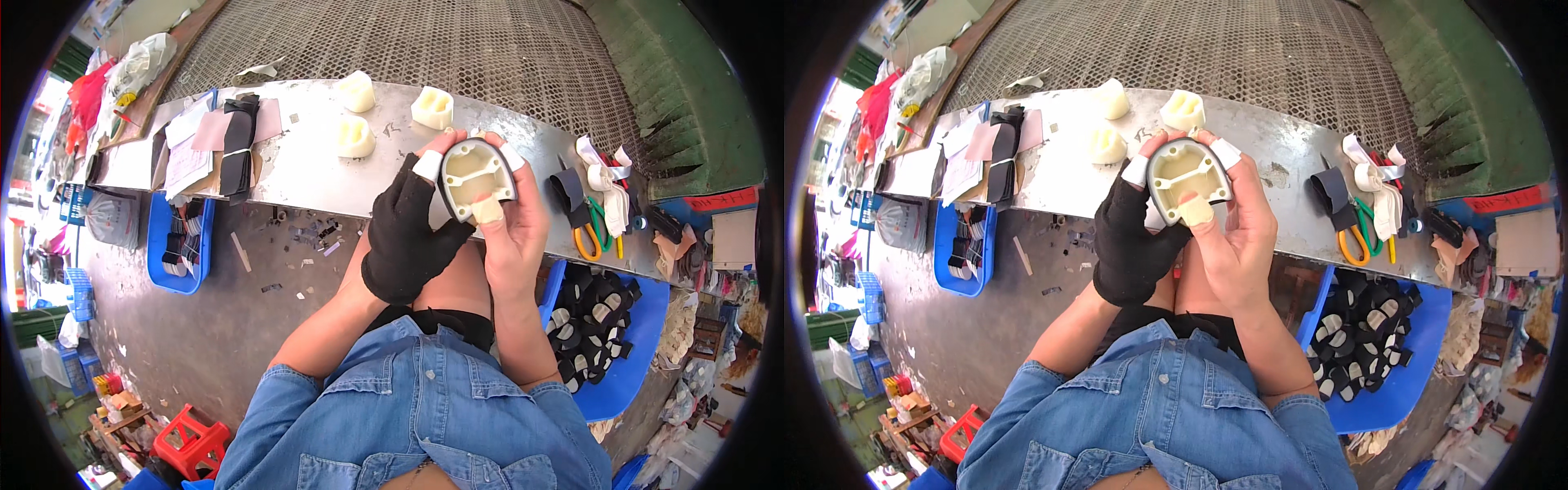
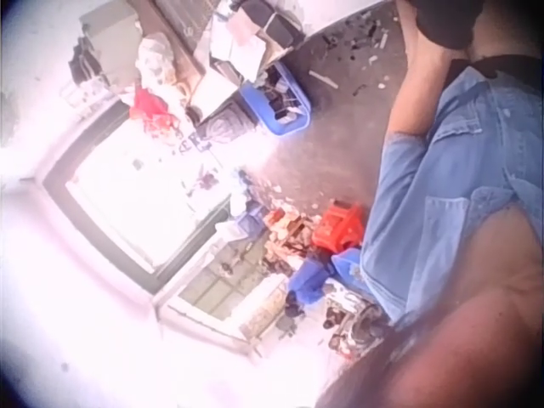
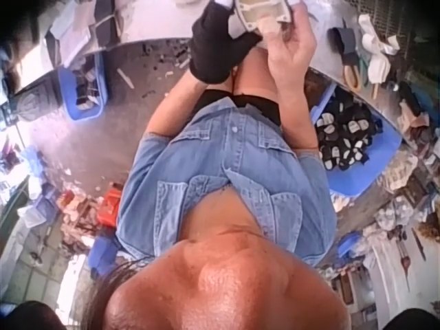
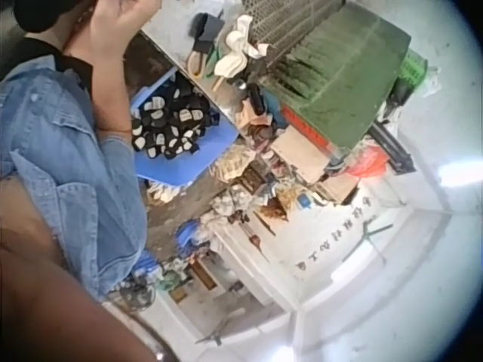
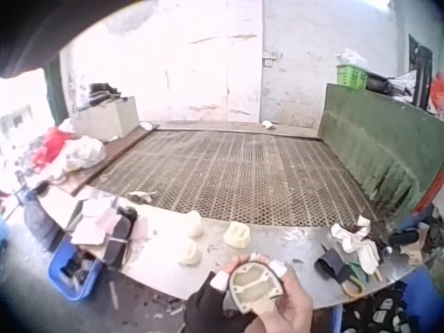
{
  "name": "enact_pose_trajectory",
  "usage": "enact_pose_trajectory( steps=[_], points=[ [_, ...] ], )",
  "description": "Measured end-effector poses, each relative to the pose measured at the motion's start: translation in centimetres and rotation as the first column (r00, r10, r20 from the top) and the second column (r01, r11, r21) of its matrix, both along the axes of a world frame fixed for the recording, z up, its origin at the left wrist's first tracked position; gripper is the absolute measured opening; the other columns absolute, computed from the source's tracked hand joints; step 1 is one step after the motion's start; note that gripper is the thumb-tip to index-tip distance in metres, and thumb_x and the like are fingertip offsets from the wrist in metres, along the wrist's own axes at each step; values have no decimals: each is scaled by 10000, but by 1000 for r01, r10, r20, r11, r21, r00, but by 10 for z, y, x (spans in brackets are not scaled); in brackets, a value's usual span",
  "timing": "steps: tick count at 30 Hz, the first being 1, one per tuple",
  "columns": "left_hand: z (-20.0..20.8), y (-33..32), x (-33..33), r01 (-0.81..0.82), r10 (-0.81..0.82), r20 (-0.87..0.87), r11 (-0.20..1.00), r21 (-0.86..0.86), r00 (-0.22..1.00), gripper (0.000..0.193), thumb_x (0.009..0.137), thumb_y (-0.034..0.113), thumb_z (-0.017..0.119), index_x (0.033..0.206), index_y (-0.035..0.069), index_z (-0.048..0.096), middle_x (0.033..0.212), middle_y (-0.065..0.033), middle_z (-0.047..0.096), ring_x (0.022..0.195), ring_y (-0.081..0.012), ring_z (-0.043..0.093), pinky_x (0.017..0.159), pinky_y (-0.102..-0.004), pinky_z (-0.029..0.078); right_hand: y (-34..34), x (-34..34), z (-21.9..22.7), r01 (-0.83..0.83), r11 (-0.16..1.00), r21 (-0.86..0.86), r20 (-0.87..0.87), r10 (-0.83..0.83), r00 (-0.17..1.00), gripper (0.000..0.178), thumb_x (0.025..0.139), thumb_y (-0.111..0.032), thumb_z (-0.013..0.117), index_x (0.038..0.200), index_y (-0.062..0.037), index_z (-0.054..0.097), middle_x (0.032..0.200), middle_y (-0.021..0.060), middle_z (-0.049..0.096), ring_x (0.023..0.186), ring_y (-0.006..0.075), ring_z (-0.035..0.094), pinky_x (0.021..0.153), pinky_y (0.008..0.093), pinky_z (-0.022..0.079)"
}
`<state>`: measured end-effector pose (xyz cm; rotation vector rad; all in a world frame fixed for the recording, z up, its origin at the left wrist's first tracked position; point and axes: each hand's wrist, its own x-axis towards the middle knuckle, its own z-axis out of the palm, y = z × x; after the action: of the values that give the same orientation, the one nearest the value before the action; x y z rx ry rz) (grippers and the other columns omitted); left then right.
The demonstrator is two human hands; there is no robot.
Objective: The person is manually assembling shoe components by inserting foam pieces into outer fabric shells.
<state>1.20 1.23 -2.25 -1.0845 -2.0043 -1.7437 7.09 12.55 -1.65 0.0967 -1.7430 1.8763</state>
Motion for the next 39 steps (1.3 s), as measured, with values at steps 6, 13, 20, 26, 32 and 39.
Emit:
enact_pose_trajectory(
  steps=[6, 13, 20, 26, 32, 39],
  points=[
    [-2, 1, 1, -51, 49, -53, 998, -30, 997, 763, 671, 25, 748, 1362, 39, 426, 1254, -184, 558, 1083, -358, 608, 863, -384, 525, -5, -4, 1, -86, 985, -146, -7, 86, 996, 510, 883, -91, 634, 1335, 55, 448, 1283, 102, 516, 1200, 184, 496, 1041, 328, 370],
    [-2, 2, 4, -84, 83, -62, 996, -8, 995, 774, 664, 43, 762, 1363, 32, 430, 1255, -190, 564, 1084, -366, 603, 863, -391, 524, -4, -5, -1, -170, 942, -290, -60, 160, 985, 479, 912, -84, 598, 1347, 41, 444, 1243, 94, 555, 1131, 160, 541, 994, 300, 411],
    [-10, 2, 2, -117, 116, -62, 993, -20, 991, 776, 675, 38, 765, 1363, 0, 407, 1270, -203, 552, 1108, -390, 580, 872, -408, 517, -8, -7, 0, 6, 990, -137, 11, -5, 1000, 403, 937, -65, 555, 1315, 60, 490, 1237, 91, 573, 1143, 159, 538, 999, 296, 408],
    [-14, 4, -1, -108, 107, -68, 994, -2, 992, 764, 682, 30, 761, 1357, -5, 404, 1291, -208, 536, 1116, -401, 572, 878, -417, 514, -12, -7, 1, 34, 988, -148, 61, -25, 998, 421, 934, -36, 560, 1336, 55, 479, 1267, 106, 568, 1157, 159, 532, 1007, 302, 410],
    [-4, -2, 4, -122, 121, -22, 992, -37, 992, 741, 730, 39, 761, 1380, 2, 408, 1261, -152, 586, 1124, -286, 596, 920, -363, 485, 12, -11, 2, -247, 724, -644, 0, 324, 946, 385, 950, -75, 530, 1314, 49, 509, 1226, 100, 600, 1133, 153, 548, 999, 290, 406],
    [-5, -2, -2, -114, 110, -82, 993, -39, 991, 742, 708, 33, 770, 1360, -8, 418, 1275, -169, 569, 1129, -328, 588, 924, -382, 487, 10, -12, -3, -67, 969, -239, 72, 86, 994, 380, 975, -197, 536, 1274, 37, 549, 1235, 91, 609, 1127, 167, 568, 993, 318, 421]
  ],
)
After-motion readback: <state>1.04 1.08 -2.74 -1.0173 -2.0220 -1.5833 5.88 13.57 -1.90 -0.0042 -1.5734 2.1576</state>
